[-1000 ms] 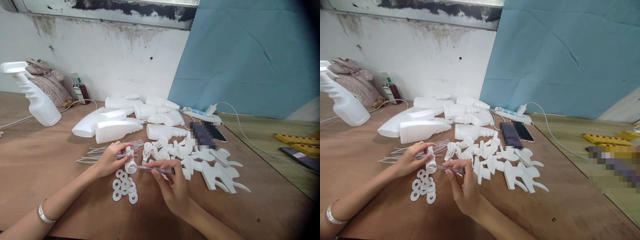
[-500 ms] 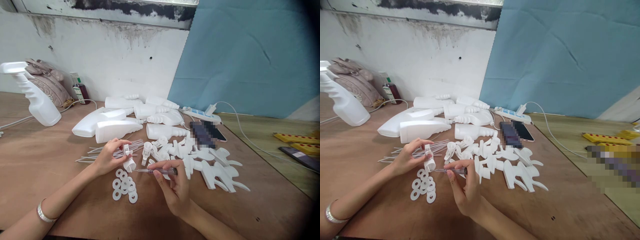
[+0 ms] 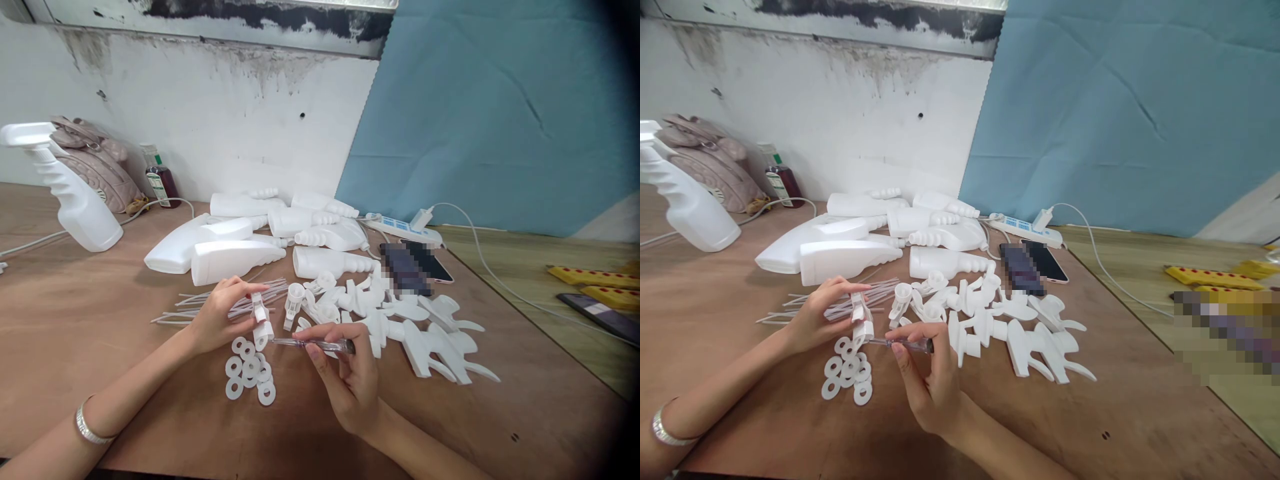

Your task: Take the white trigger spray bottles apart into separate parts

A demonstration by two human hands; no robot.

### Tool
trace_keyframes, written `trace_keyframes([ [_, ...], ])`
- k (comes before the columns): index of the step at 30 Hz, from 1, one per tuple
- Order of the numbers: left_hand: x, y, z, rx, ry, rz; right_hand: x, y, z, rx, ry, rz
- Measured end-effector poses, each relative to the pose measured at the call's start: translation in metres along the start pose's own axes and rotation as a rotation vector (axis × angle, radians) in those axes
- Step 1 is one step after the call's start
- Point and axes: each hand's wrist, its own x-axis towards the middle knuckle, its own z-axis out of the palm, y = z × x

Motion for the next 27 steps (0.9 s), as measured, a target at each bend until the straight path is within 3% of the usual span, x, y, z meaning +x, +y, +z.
trace_keyframes([
  [8,0.0,-0.003,0.001,0.086,0.068,0.139,-0.003,-0.001,-0.001,-0.008,-0.05,-0.03],
  [14,-0.002,-0.006,0.003,0.076,0.073,0.168,0.001,-0.002,0.0,-0.086,-0.03,-0.101],
  [22,-0.001,-0.001,0.0,0.022,0.235,0.016,-0.003,0.01,0.005,-0.29,-0.177,-0.202],
  [27,-0.001,0.0,-0.001,-0.003,0.254,-0.057,-0.003,0.014,0.007,-0.351,-0.247,-0.222],
])
